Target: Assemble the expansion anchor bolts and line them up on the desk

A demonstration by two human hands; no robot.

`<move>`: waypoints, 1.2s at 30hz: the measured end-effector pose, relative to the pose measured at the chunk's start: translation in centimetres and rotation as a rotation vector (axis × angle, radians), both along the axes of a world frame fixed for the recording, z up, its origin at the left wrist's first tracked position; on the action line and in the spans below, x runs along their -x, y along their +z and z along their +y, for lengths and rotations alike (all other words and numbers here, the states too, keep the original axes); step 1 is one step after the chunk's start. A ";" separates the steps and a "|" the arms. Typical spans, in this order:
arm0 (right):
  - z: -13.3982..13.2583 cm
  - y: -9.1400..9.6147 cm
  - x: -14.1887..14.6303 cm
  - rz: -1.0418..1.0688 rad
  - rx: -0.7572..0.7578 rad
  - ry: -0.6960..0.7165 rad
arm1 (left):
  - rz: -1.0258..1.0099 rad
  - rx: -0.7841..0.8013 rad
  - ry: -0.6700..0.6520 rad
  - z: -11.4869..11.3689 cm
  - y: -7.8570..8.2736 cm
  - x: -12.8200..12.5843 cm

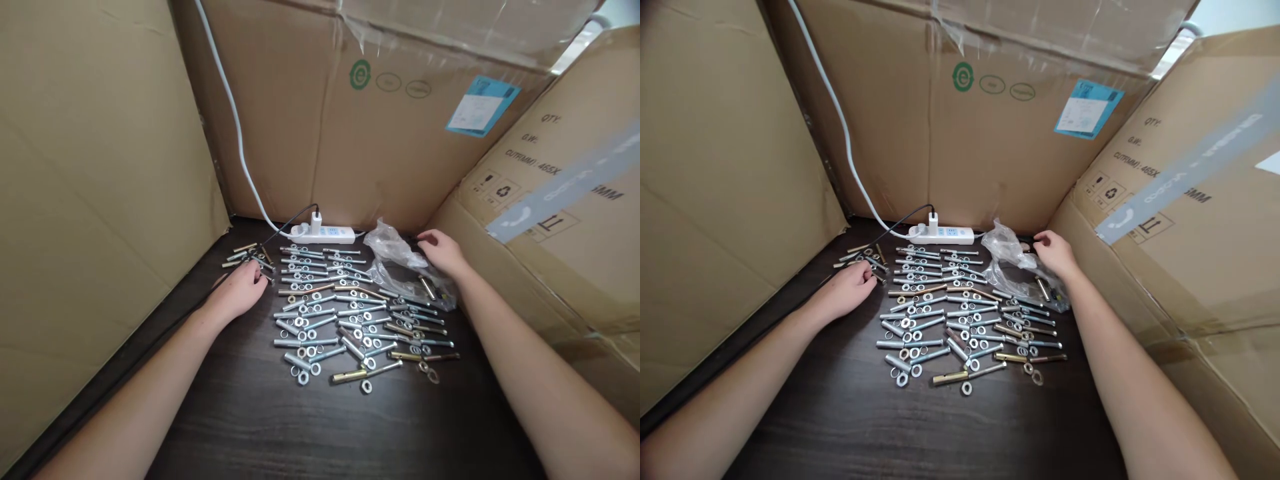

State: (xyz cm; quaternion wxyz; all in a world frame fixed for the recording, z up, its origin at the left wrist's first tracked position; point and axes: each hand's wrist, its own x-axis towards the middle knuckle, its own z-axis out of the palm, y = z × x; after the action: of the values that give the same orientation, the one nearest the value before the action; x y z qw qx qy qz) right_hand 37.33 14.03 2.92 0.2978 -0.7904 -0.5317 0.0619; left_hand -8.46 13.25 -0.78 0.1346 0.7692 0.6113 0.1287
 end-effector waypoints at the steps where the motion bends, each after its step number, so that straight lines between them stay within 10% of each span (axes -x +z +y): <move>1: -1.0 0.4 0.5 -0.019 -0.007 0.022 | 0.002 0.002 0.000 0.0 0.0 0.0; 12: -5.8 0.3 5.4 -0.022 0.319 0.415 | 0.001 -0.011 -0.005 0.4 -0.4 0.1; 28: 1.7 1.5 1.4 0.035 0.080 0.102 | -0.002 -0.021 -0.007 0.2 -0.3 0.1; 36: -6.2 2.4 6.2 0.045 -0.031 0.188 | 0.055 0.003 -0.013 -0.7 0.5 -0.4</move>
State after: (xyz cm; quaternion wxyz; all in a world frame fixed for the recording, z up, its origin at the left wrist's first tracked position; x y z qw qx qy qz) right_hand 31.09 7.85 5.36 0.3148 -0.7309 -0.5974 0.0992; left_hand -8.01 12.55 -0.33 0.1195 0.7762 0.6100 0.1055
